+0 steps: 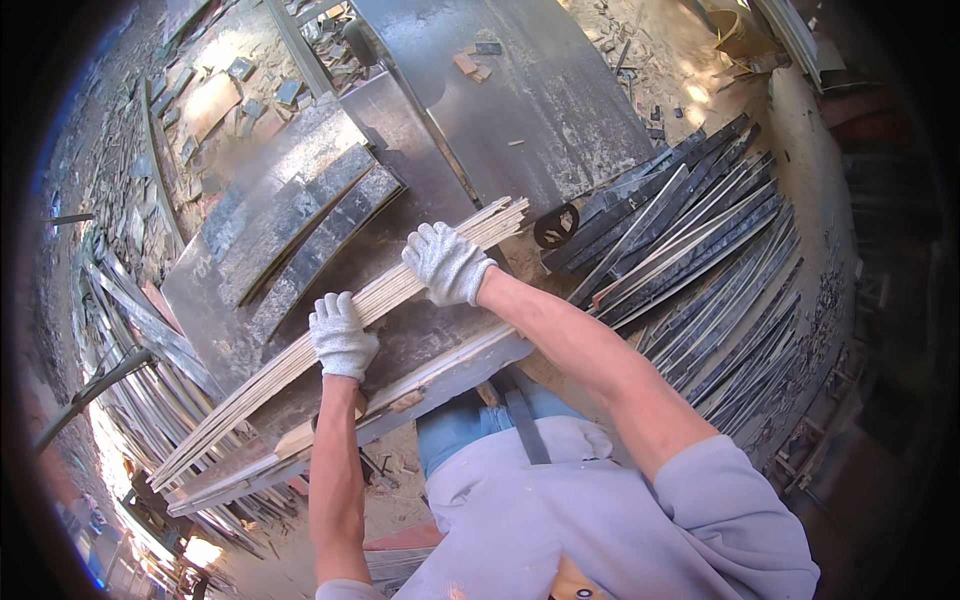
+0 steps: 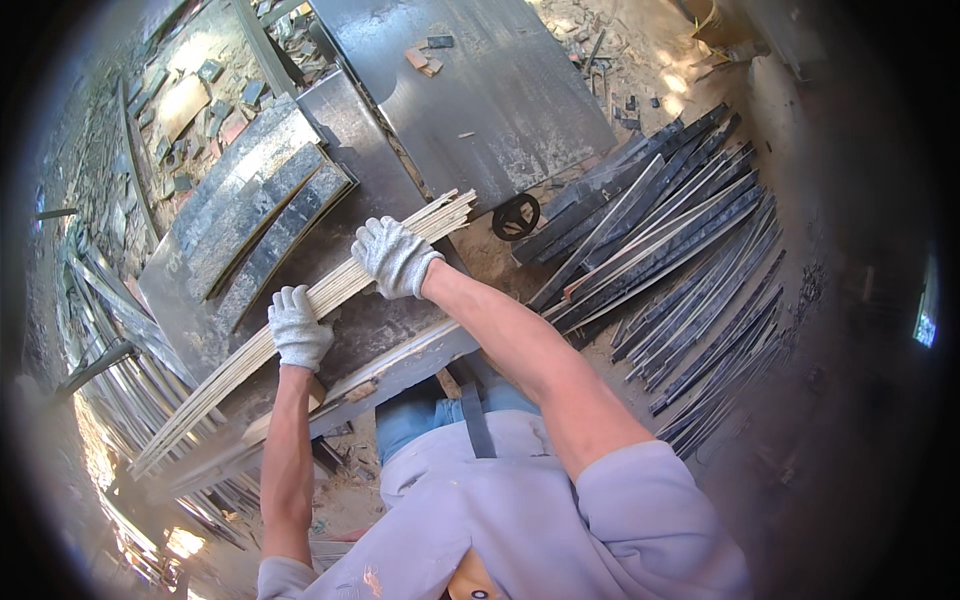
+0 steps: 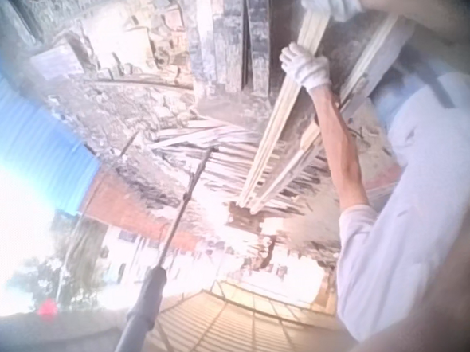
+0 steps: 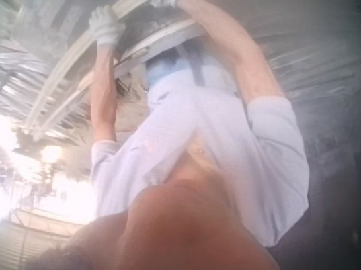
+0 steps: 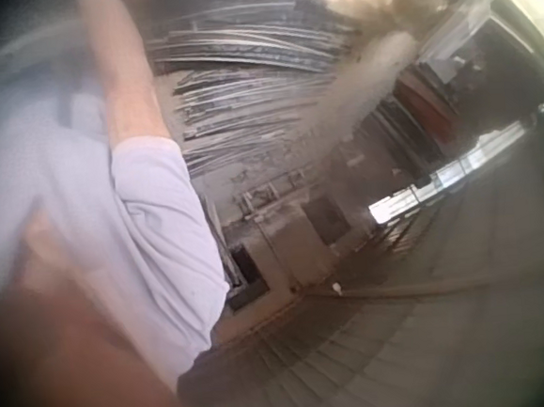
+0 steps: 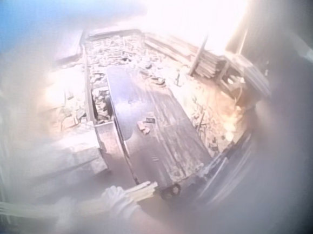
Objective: The person gathers thin wooden strips from a pile, carries them to a table saw, and cuts each strip to length one at a time. The cut pieces are placed on the saw table as the process continues.
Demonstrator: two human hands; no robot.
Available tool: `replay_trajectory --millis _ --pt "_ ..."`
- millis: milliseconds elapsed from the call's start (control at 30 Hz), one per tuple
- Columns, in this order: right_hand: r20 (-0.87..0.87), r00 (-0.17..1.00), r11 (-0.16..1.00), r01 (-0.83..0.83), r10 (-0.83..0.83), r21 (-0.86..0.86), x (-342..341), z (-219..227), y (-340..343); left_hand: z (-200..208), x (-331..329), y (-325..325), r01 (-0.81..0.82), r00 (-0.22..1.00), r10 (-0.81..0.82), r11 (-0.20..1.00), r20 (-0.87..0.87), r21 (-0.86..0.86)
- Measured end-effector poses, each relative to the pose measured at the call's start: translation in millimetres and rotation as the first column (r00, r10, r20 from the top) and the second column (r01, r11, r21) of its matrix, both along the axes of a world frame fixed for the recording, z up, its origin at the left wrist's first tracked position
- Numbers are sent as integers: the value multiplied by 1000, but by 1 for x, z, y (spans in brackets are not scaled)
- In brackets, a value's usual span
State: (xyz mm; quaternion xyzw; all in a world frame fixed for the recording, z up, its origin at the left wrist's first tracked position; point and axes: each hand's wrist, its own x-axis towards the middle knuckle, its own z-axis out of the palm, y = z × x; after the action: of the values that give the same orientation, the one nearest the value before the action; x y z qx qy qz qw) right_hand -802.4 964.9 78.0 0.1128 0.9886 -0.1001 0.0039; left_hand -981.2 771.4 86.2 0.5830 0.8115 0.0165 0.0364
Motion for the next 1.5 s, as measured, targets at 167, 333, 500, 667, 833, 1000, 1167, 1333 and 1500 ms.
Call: replay_trajectory --millis 167,333,500,667,833,1000,1167,1333,1500 --pt "-22 1000 1000 2 -3 -4 5 4 0 3 10 0 -17 999 18 1000 -43 21" --pt "-80 997 999 7 -2 51 12 4 1 0 17 0 4 997 5 993 -81 117" --pt "-175 984 981 14 20 193 15 -3 -2 -8 21 -2 -15 990 36 989 -139 147" --pt "-149 988 987 -6 30 162 18 -1 -3 -8 22 -4 -7 986 35 985 -162 174" --pt "-132 991 982 -11 36 188 18 0 -6 -12 22 -6 18 986 17 978 -164 208" --pt "-139 989 982 -21 48 186 16 4 -5 -15 15 -8 38 975 4 983 -223 182" --pt "-182 983 984 -4 37 180 16 0 -6 -15 18 -6 37 975 11 977 -222 208" --pt "-232 971 979 0 48 202 19 2 -9 -20 15 -10 55 972 1 971 -235 234" --pt "-239 971 979 22 28 204 19 0 -10 -20 18 -8 34 973 15 978 -231 206"
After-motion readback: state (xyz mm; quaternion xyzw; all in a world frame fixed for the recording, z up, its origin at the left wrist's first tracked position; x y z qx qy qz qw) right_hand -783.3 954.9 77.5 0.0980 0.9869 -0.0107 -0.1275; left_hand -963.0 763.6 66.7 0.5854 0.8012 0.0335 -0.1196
